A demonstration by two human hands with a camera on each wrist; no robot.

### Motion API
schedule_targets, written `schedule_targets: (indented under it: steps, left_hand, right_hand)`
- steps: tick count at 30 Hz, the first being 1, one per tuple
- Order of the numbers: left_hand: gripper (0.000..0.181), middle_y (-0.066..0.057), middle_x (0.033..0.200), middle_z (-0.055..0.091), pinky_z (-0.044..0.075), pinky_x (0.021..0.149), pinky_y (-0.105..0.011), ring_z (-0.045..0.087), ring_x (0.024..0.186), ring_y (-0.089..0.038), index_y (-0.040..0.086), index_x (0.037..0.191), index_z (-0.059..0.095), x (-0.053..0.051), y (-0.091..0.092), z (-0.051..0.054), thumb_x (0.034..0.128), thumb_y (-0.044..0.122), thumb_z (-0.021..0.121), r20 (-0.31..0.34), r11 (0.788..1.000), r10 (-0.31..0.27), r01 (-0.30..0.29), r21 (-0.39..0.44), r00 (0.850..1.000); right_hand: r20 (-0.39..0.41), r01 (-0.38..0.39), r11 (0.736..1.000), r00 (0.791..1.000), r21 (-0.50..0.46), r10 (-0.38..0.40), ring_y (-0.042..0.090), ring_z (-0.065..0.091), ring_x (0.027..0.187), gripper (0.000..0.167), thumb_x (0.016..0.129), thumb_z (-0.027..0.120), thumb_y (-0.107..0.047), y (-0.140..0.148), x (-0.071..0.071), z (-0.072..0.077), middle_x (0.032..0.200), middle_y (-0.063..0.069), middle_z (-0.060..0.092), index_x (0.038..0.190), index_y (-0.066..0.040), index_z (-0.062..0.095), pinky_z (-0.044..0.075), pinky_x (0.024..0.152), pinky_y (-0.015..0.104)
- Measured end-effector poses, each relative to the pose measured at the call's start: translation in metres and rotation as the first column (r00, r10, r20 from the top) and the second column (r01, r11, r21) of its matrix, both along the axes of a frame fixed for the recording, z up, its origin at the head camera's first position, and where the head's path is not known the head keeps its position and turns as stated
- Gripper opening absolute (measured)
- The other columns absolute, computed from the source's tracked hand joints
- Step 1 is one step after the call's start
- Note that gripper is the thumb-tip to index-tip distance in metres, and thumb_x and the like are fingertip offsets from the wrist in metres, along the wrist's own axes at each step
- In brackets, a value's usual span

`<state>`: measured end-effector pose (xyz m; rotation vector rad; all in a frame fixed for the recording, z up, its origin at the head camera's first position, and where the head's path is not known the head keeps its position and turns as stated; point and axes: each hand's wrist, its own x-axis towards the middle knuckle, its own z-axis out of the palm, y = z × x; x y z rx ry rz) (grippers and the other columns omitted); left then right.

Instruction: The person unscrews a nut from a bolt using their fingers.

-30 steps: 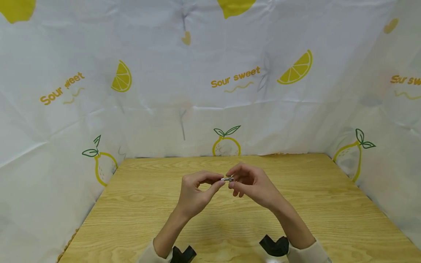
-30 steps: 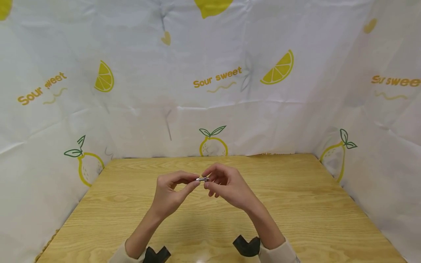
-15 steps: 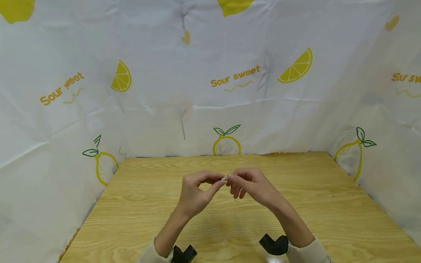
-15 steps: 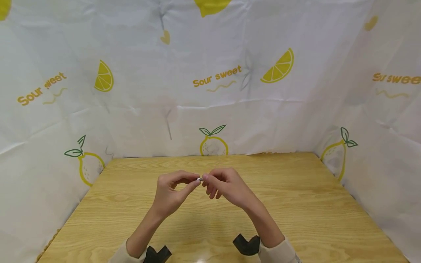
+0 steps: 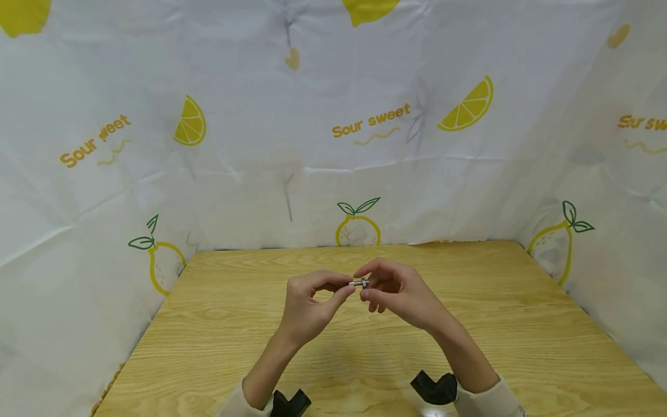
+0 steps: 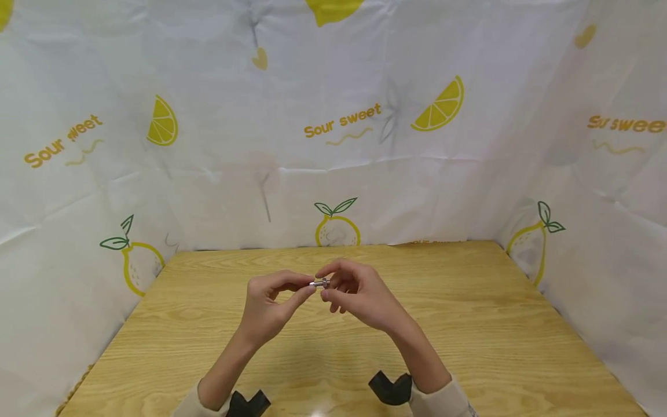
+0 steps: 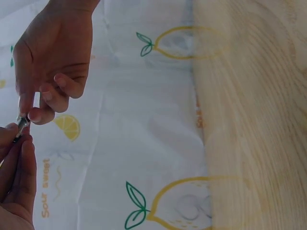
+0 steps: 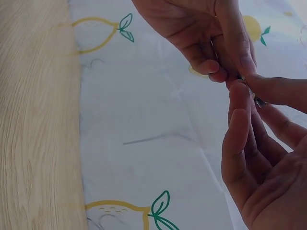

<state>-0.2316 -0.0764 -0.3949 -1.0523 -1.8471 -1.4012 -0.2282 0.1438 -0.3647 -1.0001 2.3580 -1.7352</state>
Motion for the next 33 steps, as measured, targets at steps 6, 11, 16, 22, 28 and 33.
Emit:
schedule_targets:
  steps: [6,11,16,22,28,33]
  left_hand:
    - [0.011,-0.012,0.088,0.08,0.065,0.071,-0.025,0.077,0.075,-0.018,0.002,0.1,0.079,0.0009,0.0,0.0008,0.09,0.0,0.078,0.007,1.0,0.009,-0.009,-0.002,1.0]
    - [0.01,-0.012,0.088,0.08,0.065,0.071,-0.024,0.077,0.075,-0.017,0.002,0.1,0.079,0.0012,0.0003,0.0008,0.0904,0.0,0.078,0.015,1.0,0.011,-0.011,-0.002,1.0]
    - [0.011,-0.012,0.089,0.08,0.064,0.071,-0.024,0.077,0.075,-0.017,0.002,0.101,0.079,0.0002,-0.0001,0.0009,0.0904,0.0,0.078,0.0,1.0,0.01,-0.01,-0.004,1.0]
    - [0.012,-0.012,0.089,0.08,0.064,0.071,-0.024,0.077,0.075,-0.017,0.003,0.102,0.079,0.0005,-0.0011,0.0006,0.0898,0.0,0.078,-0.003,1.0,0.011,-0.011,-0.004,1.0]
    - [0.012,-0.012,0.09,0.08,0.064,0.071,-0.023,0.077,0.076,-0.017,0.002,0.102,0.079,0.0007,-0.0008,0.0009,0.0895,0.0,0.078,0.0,1.0,0.013,-0.013,-0.001,1.0]
    - [0.012,-0.013,0.09,0.08,0.065,0.071,-0.025,0.077,0.076,-0.018,0.001,0.101,0.079,0.0009,-0.0002,0.0004,0.0894,-0.001,0.078,0.0,1.0,0.005,-0.005,0.004,1.0]
  right_hand:
    - [0.025,0.049,0.998,0.998,0.046,-0.051,0.019,0.069,0.067,0.02,0.106,0.06,-0.018,-0.0008,-0.0004,0.0008,0.091,0.015,0.072,0.119,-0.006,0.069,0.061,0.061,0.035]
    - [0.045,0.026,0.997,0.999,0.07,-0.029,0.023,0.07,0.068,0.033,0.111,0.049,-0.024,-0.0019,-0.0018,0.0005,0.086,0.015,0.073,0.098,-0.004,0.072,0.062,0.061,0.036]
    - [0.033,-0.018,0.999,0.999,0.038,0.017,0.021,0.07,0.067,0.026,0.11,0.051,-0.018,-0.0009,-0.0009,0.001,0.087,0.019,0.072,0.104,-0.002,0.07,0.062,0.061,0.037]
    - [0.007,-0.043,0.999,0.999,-0.024,0.043,0.015,0.069,0.067,0.017,0.105,0.058,-0.008,0.0013,0.0,0.0001,0.09,0.014,0.071,0.117,0.001,0.065,0.062,0.06,0.037]
    - [-0.036,-0.004,0.999,0.999,-0.044,0.002,0.015,0.067,0.066,0.025,0.098,0.067,-0.003,0.0014,0.0009,-0.0006,0.089,0.009,0.07,0.123,-0.002,0.066,0.06,0.058,0.033]
    - [-0.014,0.023,0.999,1.0,-0.024,-0.024,0.016,0.068,0.066,0.022,0.101,0.065,-0.008,0.0005,0.0011,0.0009,0.094,0.016,0.07,0.122,-0.002,0.066,0.061,0.059,0.034]
